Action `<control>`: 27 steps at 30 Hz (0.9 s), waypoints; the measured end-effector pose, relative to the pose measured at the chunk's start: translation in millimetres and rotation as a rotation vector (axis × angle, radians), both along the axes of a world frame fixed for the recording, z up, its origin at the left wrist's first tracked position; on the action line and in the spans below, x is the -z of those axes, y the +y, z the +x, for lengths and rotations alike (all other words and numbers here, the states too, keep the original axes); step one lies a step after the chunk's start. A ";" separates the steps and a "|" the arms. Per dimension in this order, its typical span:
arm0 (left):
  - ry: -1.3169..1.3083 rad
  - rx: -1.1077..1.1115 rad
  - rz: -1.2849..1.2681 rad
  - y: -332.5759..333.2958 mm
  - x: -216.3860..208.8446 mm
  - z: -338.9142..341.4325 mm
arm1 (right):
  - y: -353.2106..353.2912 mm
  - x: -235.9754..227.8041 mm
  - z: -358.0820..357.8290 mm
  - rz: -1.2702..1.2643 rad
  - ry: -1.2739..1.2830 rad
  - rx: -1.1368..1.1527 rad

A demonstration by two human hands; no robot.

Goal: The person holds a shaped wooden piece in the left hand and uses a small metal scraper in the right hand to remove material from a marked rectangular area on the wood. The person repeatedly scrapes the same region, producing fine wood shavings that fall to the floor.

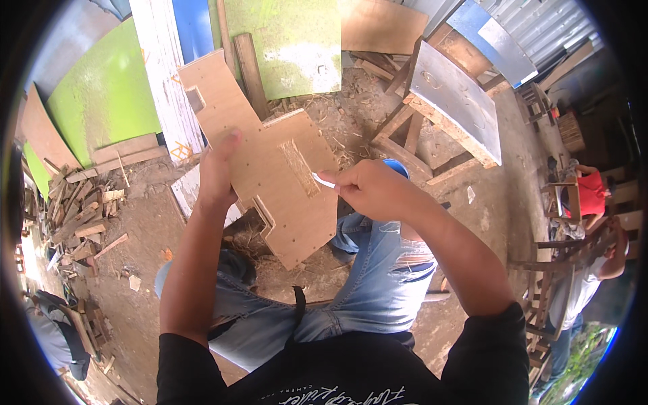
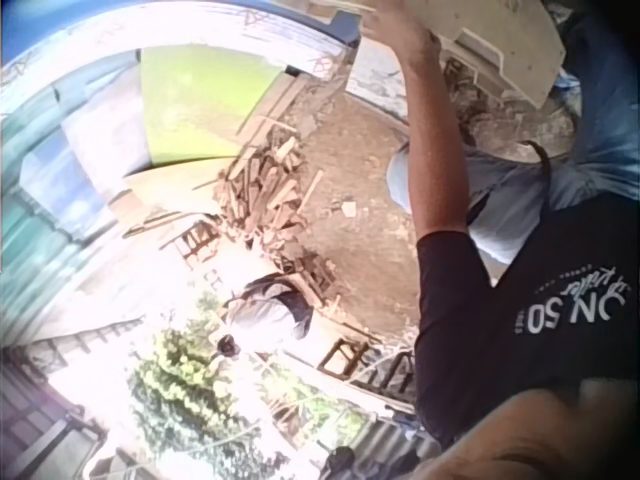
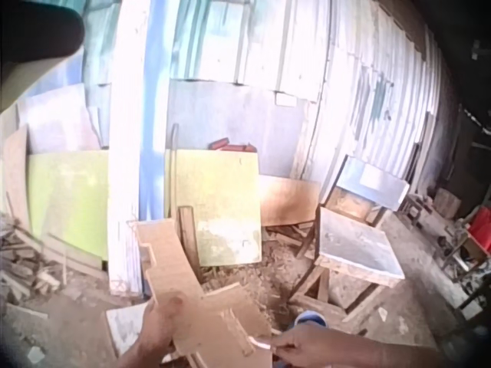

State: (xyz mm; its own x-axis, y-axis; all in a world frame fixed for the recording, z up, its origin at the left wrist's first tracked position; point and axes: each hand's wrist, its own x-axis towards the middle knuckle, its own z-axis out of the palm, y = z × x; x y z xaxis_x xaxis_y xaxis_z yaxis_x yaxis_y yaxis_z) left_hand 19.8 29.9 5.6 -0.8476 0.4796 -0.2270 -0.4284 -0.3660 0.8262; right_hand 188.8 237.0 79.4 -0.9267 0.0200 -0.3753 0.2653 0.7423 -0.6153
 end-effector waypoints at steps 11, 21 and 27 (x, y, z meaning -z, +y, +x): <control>-0.021 0.014 0.005 0.3 -0.7 -5.0 | 2.4 -1.9 0.8 -0.302 -0.162 0.223; -0.028 0.020 -0.026 -1.3 -0.1 -4.1 | -16.2 -9.7 4.0 -0.039 -0.021 0.104; -0.030 0.010 0.017 -1.1 2.6 -6.9 | 0.7 -1.8 4.8 -0.369 -0.097 0.360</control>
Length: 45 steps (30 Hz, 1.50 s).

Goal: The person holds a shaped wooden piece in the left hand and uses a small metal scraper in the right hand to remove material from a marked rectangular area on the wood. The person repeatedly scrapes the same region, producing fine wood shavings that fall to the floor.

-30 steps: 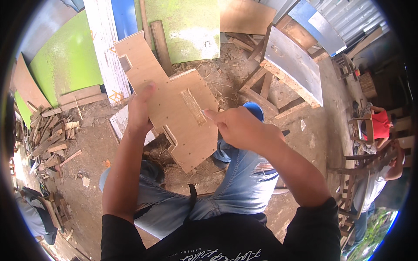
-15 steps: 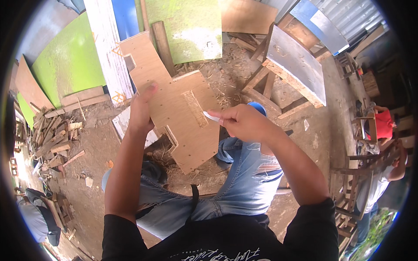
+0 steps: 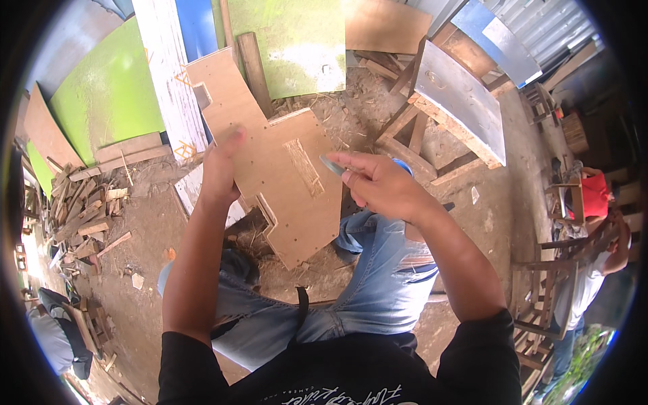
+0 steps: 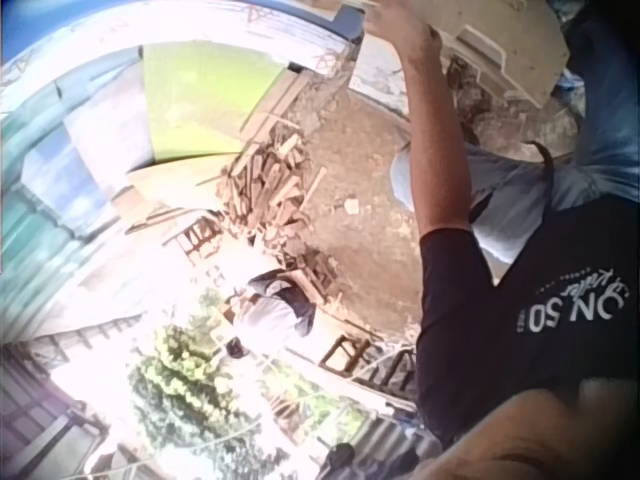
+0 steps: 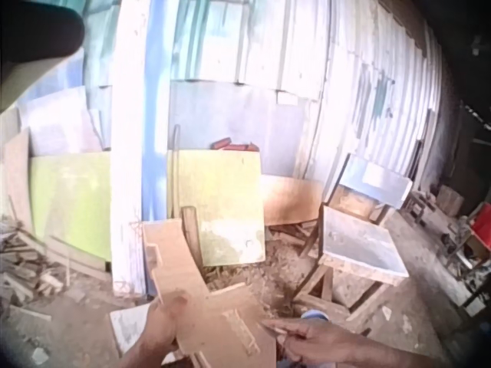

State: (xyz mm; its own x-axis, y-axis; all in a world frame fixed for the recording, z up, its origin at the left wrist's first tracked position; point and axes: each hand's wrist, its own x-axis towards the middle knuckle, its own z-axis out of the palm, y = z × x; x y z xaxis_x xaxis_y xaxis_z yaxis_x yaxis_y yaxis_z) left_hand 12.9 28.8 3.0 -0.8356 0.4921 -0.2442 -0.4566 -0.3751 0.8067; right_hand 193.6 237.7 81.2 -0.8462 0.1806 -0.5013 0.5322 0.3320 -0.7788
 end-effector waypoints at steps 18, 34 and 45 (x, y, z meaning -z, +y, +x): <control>0.006 -0.015 0.025 -2.9 3.9 3.2 | -28.0 -23.9 21.1 0.579 0.176 -0.276; 0.039 -0.058 -0.021 -0.8 -2.9 10.3 | -33.5 -32.4 11.8 0.712 -0.016 -0.389; 0.105 -0.094 -0.024 -9.8 -7.6 12.6 | -52.9 -46.3 -0.6 0.736 -0.159 -0.456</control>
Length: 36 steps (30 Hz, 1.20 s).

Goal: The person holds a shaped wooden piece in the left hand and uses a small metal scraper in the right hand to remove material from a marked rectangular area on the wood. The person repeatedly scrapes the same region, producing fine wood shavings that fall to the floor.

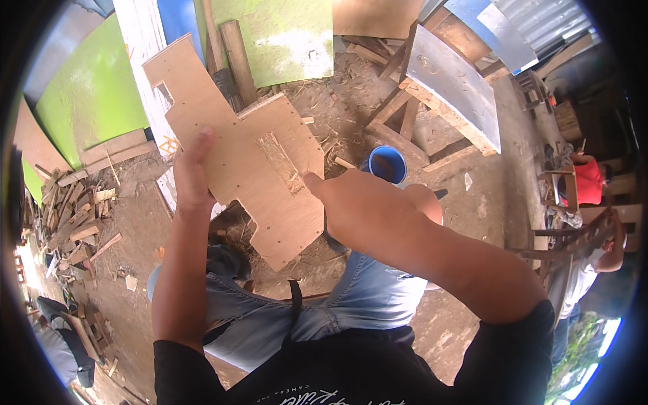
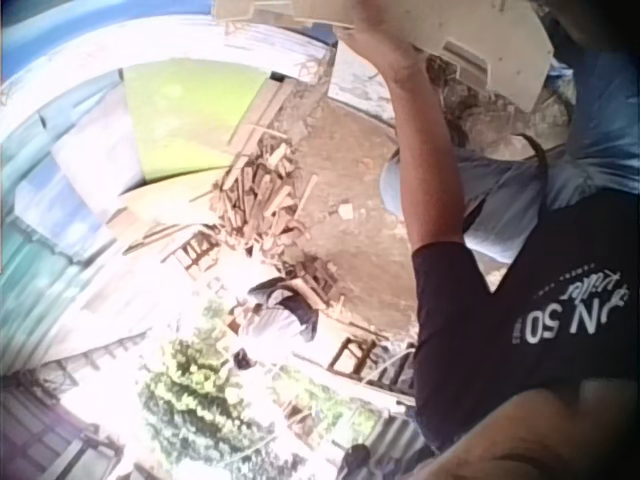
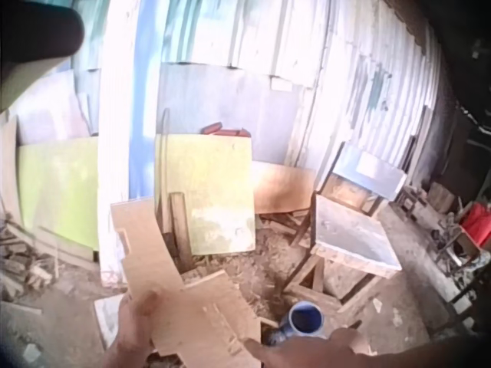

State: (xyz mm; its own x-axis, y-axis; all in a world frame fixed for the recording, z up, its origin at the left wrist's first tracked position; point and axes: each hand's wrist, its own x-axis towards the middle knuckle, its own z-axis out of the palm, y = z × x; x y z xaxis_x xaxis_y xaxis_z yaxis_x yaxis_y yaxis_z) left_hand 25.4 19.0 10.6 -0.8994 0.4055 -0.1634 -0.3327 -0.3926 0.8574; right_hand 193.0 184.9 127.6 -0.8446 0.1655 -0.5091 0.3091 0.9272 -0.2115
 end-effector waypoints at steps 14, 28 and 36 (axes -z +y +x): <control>-0.089 0.021 0.039 0.7 3.0 -5.7 | 46.9 26.4 -8.5 -0.513 -0.016 0.226; -0.068 0.019 0.017 1.3 3.7 -6.1 | 23.4 20.7 10.2 -0.104 0.087 0.006; -0.099 0.024 0.061 1.4 6.5 -11.2 | 18.8 18.3 9.8 -0.144 0.220 0.000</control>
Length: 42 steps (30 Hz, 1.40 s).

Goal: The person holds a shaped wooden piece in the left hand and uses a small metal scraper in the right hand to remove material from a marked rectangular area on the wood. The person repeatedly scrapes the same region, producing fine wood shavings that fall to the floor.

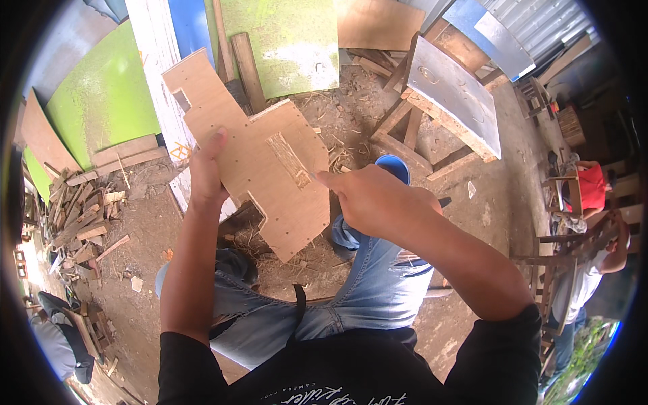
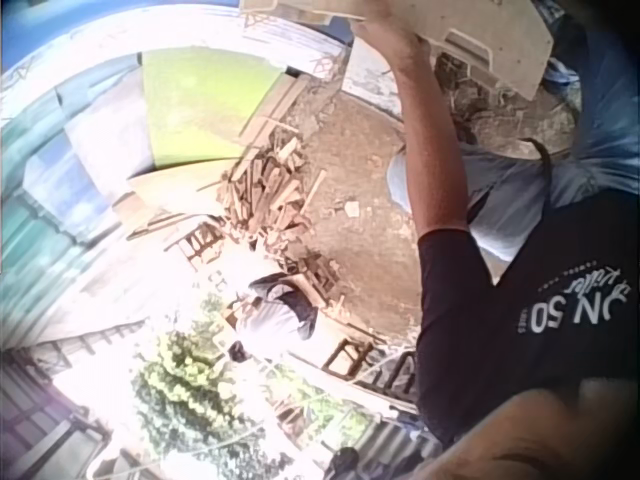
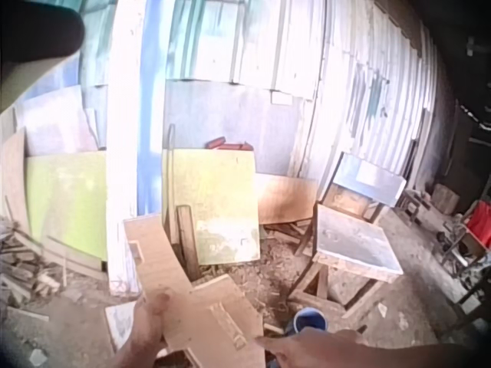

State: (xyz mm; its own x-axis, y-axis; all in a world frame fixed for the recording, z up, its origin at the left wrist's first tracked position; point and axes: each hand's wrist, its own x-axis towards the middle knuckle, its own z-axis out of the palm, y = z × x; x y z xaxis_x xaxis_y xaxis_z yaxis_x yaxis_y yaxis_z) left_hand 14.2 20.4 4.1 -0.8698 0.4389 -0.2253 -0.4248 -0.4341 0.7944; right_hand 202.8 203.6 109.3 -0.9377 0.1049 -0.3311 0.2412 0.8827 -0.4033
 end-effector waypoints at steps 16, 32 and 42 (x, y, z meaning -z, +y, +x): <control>0.043 -0.050 -0.049 -0.3 -2.7 8.3 | -9.0 -8.8 -10.0 0.143 -0.100 -0.081; 0.007 -0.031 0.027 -5.0 5.3 4.5 | 20.4 -5.2 -14.5 -0.599 -0.266 0.339; 0.020 -0.045 -0.005 -5.3 6.3 4.5 | -4.7 38.3 -30.9 -0.042 0.209 0.001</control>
